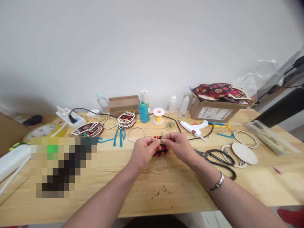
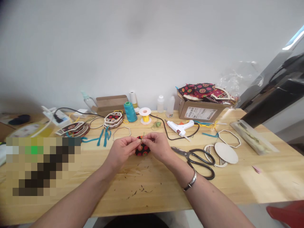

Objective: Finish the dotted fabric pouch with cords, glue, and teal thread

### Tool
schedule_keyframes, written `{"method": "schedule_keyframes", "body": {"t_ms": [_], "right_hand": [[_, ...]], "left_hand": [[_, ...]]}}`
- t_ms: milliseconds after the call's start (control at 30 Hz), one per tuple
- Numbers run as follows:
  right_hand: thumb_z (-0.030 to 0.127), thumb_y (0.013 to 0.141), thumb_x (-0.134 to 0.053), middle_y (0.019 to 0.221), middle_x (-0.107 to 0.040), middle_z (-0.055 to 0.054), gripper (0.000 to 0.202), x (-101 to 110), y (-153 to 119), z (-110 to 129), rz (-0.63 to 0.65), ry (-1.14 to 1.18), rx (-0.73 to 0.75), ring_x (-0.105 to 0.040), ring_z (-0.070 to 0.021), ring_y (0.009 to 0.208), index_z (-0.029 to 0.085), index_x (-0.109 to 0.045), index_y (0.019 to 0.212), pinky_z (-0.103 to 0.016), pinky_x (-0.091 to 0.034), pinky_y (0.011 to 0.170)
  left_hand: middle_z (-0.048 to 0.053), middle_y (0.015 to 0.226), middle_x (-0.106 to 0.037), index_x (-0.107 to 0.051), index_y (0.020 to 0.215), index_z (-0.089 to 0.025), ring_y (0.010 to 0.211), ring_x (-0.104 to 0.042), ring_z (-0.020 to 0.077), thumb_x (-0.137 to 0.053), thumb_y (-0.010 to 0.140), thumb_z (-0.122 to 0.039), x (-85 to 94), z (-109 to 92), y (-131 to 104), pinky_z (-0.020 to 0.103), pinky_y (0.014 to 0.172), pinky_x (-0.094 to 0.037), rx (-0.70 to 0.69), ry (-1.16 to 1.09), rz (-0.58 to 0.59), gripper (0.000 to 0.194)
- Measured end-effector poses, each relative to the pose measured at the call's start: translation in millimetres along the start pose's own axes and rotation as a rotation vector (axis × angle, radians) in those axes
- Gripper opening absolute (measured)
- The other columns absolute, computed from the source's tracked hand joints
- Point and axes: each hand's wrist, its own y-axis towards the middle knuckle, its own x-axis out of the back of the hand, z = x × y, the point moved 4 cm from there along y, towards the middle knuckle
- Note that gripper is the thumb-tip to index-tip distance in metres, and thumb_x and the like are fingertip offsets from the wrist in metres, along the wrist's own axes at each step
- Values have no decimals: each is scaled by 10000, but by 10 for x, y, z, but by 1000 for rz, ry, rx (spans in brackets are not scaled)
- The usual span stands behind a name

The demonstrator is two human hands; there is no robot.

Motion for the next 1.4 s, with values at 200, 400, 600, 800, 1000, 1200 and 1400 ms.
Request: {"method": "schedule_keyframes", "body": {"t_ms": [200,400,600,800,1000,1200,1400], "right_hand": [[271,682,-605,577,-610,3,120,-3,10,1,-5,35,3,-511,-109,542,166,-602,625,-244,-390,532],[277,672,-619,591,-591,5,123,29,44,-31,-53,21,5,-487,-110,549,162,-599,635,-247,-371,534],[266,696,-597,607,-609,-5,115,26,42,-44,-43,-6,27,-516,-126,571,167,-610,639,-259,-399,559],[242,715,-584,613,-611,-10,105,30,31,-24,-69,-57,68,-521,-136,580,175,-617,641,-267,-407,569],[214,734,-565,636,-630,-21,128,38,11,38,-98,-140,112,-537,-143,603,175,-624,628,-275,-411,591],[243,723,-583,593,-618,-8,128,5,5,29,-28,39,50,-534,-132,574,168,-606,622,-271,-404,575],[323,627,-714,501,-496,49,230,-5,14,-25,95,346,-84,-377,-58,475,141,-578,586,-219,-280,493]], "left_hand": [[51,627,-657,-688,662,-116,417,-371,60,-619,708,-332,-12,-59,-4,221,421,-261,-36,-48,9,231],[63,663,-684,-701,715,-115,418,-381,52,-635,703,-332,24,-57,9,209,417,-280,-32,-66,-29,228],[38,622,-669,-684,677,-123,404,-376,51,-672,660,-316,12,-68,17,208,414,-293,-8,-45,-21,194],[36,627,-669,-678,675,-126,405,-372,51,-661,666,-304,10,-75,18,209,416,-295,-8,-43,-35,179],[-32,457,-541,-670,675,-134,403,-376,60,-647,680,-298,-7,-109,4,209,438,-298,-42,25,-18,166],[-57,410,-461,-673,691,-141,413,-378,72,-631,712,-321,-21,-132,-31,214,460,-312,-74,88,41,186],[32,723,-654,-681,869,-159,561,-528,114,-541,803,-309,111,-134,-19,240,551,-416,-225,107,-128,216]]}}
